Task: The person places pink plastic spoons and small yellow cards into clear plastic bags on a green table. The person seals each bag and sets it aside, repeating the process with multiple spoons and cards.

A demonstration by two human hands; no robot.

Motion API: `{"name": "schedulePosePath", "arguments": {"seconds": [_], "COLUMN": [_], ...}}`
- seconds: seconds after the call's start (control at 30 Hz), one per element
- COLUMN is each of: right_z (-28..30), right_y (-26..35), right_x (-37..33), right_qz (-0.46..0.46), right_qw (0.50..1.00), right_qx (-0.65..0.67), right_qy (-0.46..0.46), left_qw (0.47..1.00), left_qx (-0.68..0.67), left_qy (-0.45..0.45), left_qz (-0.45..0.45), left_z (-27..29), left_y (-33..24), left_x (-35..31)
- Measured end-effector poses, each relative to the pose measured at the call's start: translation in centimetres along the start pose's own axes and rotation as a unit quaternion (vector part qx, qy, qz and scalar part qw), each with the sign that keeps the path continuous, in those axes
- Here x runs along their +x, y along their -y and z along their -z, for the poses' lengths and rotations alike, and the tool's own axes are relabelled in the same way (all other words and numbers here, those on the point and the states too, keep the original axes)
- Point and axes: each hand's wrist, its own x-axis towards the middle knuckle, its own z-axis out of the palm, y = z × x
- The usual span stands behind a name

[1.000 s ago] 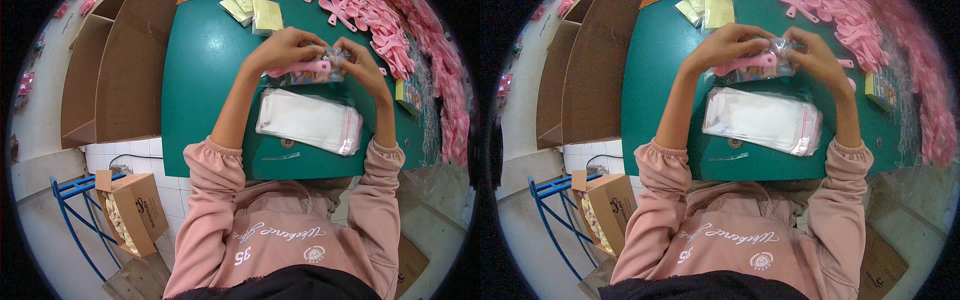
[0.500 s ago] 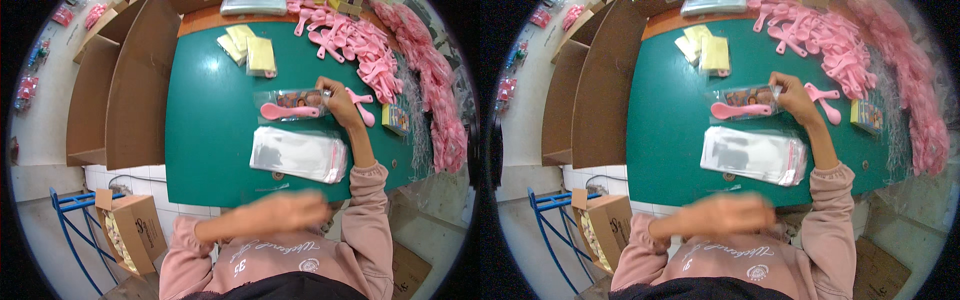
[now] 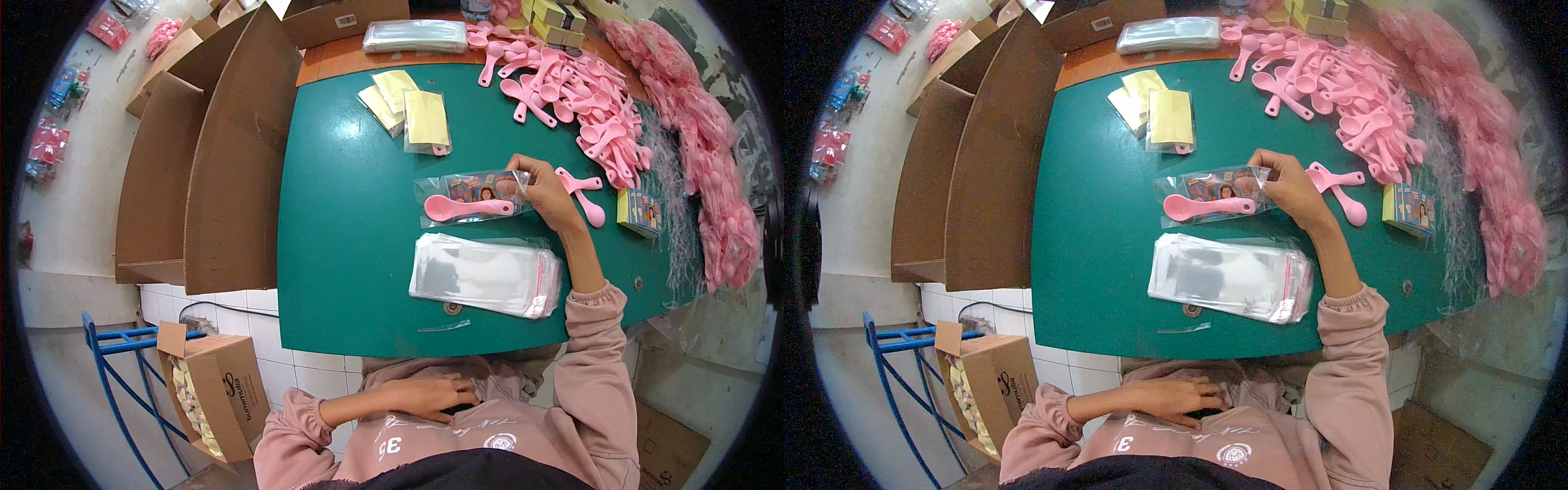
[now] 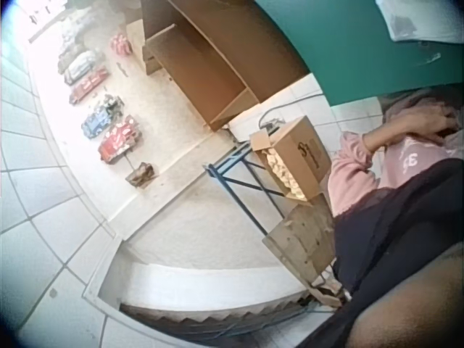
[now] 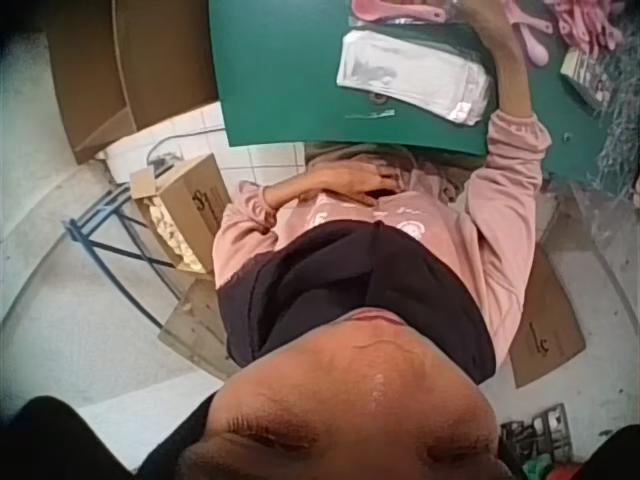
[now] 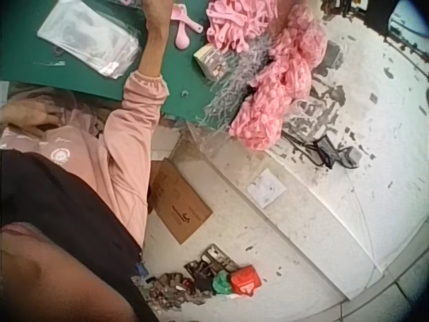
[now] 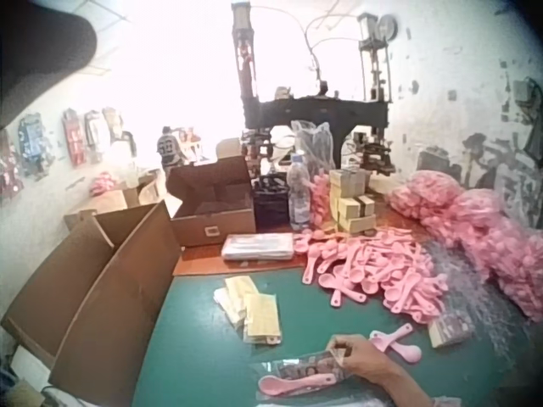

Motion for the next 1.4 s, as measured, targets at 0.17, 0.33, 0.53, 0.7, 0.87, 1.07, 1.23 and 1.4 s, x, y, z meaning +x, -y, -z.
{"name": "schedulePosePath", "arguments": {"seconds": [0.17,0.33,0.53,0.7,0.87,1.07,1.23,1.4], "right_z": [-0.3,0.2,-0.2,1.2,0.7,1.2,0.6,0.4], "right_y": [0.2,-0.1,1.7,1.1,0.8,1.0,3.0,1.8], "right_x": [-0.2,-0.2,-0.6,-0.5,-0.6,-0.9,-1.7,-1.2], "right_qz": [0.006,0.019,0.027,0.014,0.095,0.101,0.045,0.004], "right_qw": [1.000,1.000,0.998,0.997,0.992,0.984,0.996,1.000], "right_qx": [-0.016,-0.022,-0.043,-0.068,0.028,-0.041,0.078,0.004], "right_qy": [-0.006,-0.002,0.022,0.025,-0.075,-0.138,0.023,0.023], "left_qw": [0.998,0.994,0.990,0.758,0.789,0.819,0.748,0.758], "left_qx": [0.046,0.083,-0.105,0.093,-0.299,-0.314,-0.378,-0.395], "left_qy": [-0.021,-0.024,-0.096,-0.631,-0.517,-0.472,-0.545,-0.518], "left_qz": [0.036,0.062,0.017,0.137,0.147,0.088,0.026,0.026], "left_z": [-1.4,-0.8,9.0,19.2,22.2,22.2,22.2,22.0], "left_y": [-0.6,-1.2,-5.7,1.2,4.4,6.1,6.0,5.5], "left_x": [0.2,0.5,-1.7,-0.5,2.0,3.2,2.7,3.2]}}
